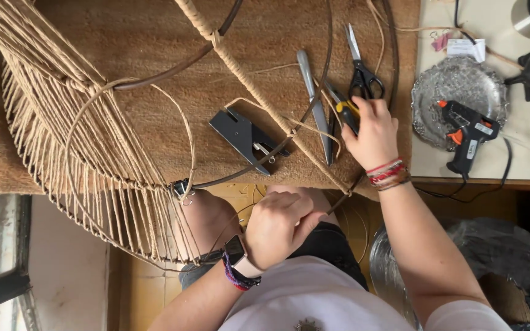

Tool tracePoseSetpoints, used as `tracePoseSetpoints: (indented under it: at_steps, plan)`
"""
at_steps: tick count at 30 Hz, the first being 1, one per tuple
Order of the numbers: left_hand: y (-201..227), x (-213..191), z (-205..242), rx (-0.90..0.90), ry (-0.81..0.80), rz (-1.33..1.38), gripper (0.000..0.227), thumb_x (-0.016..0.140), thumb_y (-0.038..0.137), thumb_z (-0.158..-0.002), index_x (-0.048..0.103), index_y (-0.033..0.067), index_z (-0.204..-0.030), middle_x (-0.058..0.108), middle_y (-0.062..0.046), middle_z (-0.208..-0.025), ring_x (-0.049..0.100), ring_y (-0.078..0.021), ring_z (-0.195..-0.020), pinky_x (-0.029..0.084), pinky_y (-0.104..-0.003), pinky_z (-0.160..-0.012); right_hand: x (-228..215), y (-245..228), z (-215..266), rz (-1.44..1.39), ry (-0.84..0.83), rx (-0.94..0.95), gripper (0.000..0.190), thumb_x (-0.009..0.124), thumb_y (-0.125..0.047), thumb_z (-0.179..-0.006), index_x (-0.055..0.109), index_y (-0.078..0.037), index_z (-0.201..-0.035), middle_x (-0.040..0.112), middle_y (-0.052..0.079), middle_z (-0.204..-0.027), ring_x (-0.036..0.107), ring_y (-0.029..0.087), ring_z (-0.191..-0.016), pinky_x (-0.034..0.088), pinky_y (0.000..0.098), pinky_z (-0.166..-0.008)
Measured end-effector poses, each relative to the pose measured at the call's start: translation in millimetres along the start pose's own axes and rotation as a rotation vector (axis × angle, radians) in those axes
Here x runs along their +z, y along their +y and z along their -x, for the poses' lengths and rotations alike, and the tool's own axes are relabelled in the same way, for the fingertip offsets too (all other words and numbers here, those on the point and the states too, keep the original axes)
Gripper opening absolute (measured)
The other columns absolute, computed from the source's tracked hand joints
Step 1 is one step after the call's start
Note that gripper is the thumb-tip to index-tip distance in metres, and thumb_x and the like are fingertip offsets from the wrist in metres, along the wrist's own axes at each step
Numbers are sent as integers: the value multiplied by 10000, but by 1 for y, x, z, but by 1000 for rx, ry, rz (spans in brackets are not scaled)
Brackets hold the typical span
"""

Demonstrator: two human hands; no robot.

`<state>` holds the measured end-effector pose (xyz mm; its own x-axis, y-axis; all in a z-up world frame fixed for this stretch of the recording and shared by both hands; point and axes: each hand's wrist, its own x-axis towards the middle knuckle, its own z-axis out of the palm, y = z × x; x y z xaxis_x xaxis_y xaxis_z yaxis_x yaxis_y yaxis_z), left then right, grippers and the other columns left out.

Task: Assembling a wicker furniture piece by cutting, gluing, and stapling components.

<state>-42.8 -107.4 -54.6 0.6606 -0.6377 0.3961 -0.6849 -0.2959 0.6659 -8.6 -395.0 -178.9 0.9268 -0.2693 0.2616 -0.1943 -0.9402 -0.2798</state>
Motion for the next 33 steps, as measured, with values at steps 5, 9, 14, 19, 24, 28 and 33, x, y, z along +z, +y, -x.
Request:
tracePoseSetpoints:
  at_steps: [5,9,14,19,24,28,33]
  plan:
    - [0,-1,-7,-100,13,-4,113,673,288,-961,654,179,-938,574,9,-685,682,-244,-636,582,-362,-608,-70,-13,44,-342,-4,4,616,761,-51,-802,632,-69,-1404,590,198,-1149,671,475,-1012,553,494,-830]
    - [8,-16,-22,-113,23,42,568,716,251,-1003,457,119,-1491,579,-96,-1360,704,-249,-1117,636,-350,-745,-150,-32,72,-554,-321,-93,608,668,-18,-788,581,-62,-1389,650,141,-1337,641,280,-1211,455,393,-1114]
    - [-2,-9,-16,102,-114,-93,390,653,180,-1045,531,129,-1412,580,-105,-1194,665,-294,-981,555,-395,-798,-168,-31,79,-602,-635,-253,617,641,-29,-753,615,-119,-1363,670,59,-1309,653,215,-1195,463,354,-1058]
    - [-2,-22,-5,89,-289,-223,206,590,269,-1043,605,65,-1072,528,-98,-939,615,-320,-741,533,-415,-537,-154,-17,89,-472,-771,-494,644,582,-64,-875,466,-116,-1507,580,97,-1482,585,250,-1330,413,386,-1135]
    - [-7,-43,6,-61,-414,-112,137,521,-2,-922,568,76,-1025,520,-128,-977,627,-319,-661,539,-465,-542,-163,-26,76,-491,-927,-502,728,553,15,-843,428,-146,-1542,544,73,-1535,568,225,-1367,388,355,-1132]
    - [-19,-46,14,-46,-320,-194,192,515,-62,-854,558,88,-965,496,-94,-915,555,-294,-668,498,-420,-534,-167,-7,65,-449,-785,-485,611,510,-30,-891,446,-98,-1495,586,116,-1467,642,256,-1268,427,359,-1112]
    - [-43,-24,40,8,-338,-401,307,636,43,-767,792,198,-981,678,-78,-1265,574,-304,-1195,443,-461,-984,-146,-22,16,-450,-593,69,411,458,-62,-1012,508,-90,-1419,737,34,-1085,709,193,-975,463,327,-1000]
